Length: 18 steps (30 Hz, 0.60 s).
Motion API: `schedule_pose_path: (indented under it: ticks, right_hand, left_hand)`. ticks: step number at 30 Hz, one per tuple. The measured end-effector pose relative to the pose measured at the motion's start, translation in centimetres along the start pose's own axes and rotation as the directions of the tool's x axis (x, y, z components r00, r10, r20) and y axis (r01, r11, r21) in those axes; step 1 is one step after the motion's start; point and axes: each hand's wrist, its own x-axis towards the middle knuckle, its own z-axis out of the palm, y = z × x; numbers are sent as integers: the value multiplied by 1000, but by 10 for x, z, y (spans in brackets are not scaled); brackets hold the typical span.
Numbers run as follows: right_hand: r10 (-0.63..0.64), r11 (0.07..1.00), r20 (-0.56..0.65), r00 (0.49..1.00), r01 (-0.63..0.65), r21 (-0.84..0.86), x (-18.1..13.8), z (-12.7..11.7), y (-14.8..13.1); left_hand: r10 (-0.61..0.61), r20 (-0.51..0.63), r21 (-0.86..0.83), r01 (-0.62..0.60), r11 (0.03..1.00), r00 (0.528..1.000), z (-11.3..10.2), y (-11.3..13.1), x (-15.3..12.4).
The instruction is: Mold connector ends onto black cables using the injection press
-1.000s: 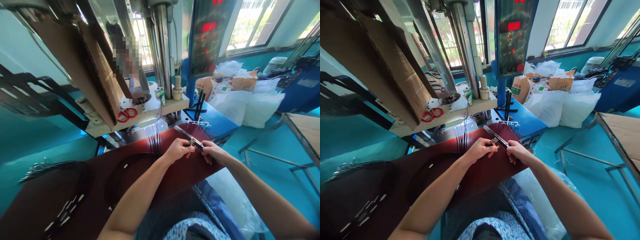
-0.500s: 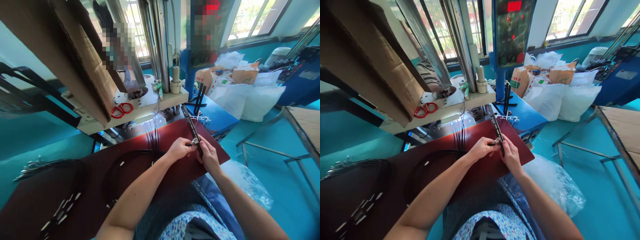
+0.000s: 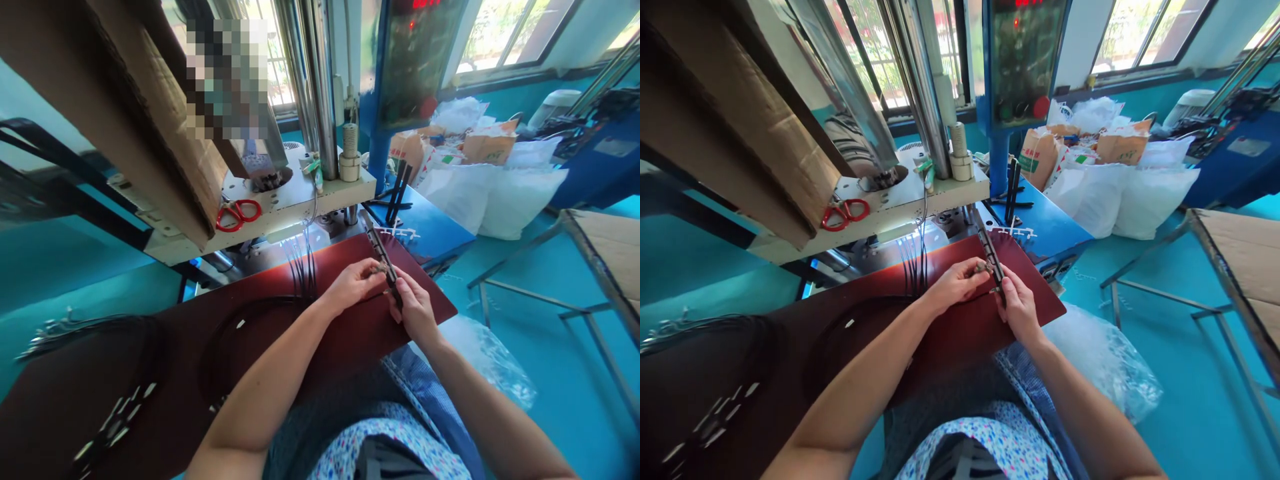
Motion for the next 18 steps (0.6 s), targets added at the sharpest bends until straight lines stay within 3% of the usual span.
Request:
schedule_pose_path:
  ticks: [4,10,15,18]
  right_hand:
    - [-10,994,-65,998,17,109,-2,-1,0]
    - [-19,992,-65,998,26,121,-4,-2,0]
    - [-22,989,-44,999,28,144,-3,-4,2]
    - [-35,990,-27,999,39,136,-3,-5,3]
  left_hand:
    - [-112,-18,-71,110,991,994,-2,12,2]
    - [-219,-2,-66,218,974,976,1,7,7]
    - [-114,-115,110,126,986,987,9,-4,13]
    - [-152,-99,76,160,984,983,11,-8,15]
